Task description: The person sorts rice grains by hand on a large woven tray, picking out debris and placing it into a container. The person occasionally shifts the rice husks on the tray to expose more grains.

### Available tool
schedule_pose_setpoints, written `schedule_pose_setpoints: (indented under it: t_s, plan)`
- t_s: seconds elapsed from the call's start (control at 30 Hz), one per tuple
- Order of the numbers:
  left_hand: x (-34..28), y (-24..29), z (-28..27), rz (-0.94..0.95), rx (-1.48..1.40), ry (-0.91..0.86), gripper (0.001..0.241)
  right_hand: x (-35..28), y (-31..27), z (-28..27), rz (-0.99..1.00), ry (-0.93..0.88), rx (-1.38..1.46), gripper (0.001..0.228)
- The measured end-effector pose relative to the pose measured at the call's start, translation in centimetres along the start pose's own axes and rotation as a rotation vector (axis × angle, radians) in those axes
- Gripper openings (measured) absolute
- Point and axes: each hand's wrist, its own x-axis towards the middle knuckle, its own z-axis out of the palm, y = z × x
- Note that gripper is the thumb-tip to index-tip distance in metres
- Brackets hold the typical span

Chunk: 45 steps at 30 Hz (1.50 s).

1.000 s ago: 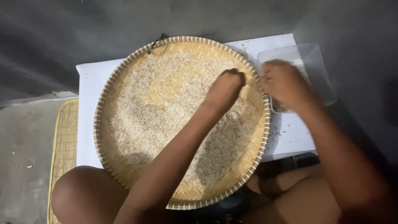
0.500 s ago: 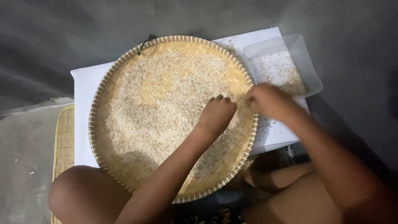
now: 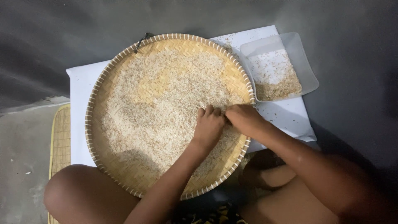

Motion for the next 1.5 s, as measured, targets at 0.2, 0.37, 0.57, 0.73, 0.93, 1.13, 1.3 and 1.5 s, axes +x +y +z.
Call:
schedule_pose_setpoints:
  t_s: [0.2,0.37,0.57,0.73,0.93,1.13,1.3,1.5]
  plan:
    - [4.9,-0.9,-1.0,0.01,-0.226,0.085,0.012,-2.0,-1.6,-10.8,0.273,0.163,0.109,0.015]
    - [11.3,0.6,-4.0,0.127,-0.33,0.206,0.02,-4.7,5.2,-14.2,0.386,0.408,-0.175,0.015]
    - [10.4,-0.6,-5.6,0.088,-0.46,0.029,0.024,-5.5,3.5,-14.9,0.357,0.412,-0.062,0.02]
    - [6.2,-7.3,-1.9,-0.024,-0.392,-0.104,0.019,-2.1,0.3,-10.0,0.16,0.106,0.161,0.022]
    - [-0.4,-15.2,-6.5,-0.087,-0.228,-0.128,0.013,0.7,1.3,-1.5,0.01,-0.016,-0.038,0.015]
    - [-5.3,-20.9,-7.5,-0.072,0.043,-0.18,0.01,1.6,2.3,0.0,-0.082,-0.059,-0.052,0.015]
    - [-7.5,-23.3,-6.8,-0.386,-0.298,-0.336,0.013,0.5,3.8,-3.9,0.113,0.041,-0.28,0.01]
    - [-7.2,-21.8,-8.4,-0.365,-0.391,-0.394,0.021,-1.4,1.7,-13.8,0.337,0.37,-0.365,0.047]
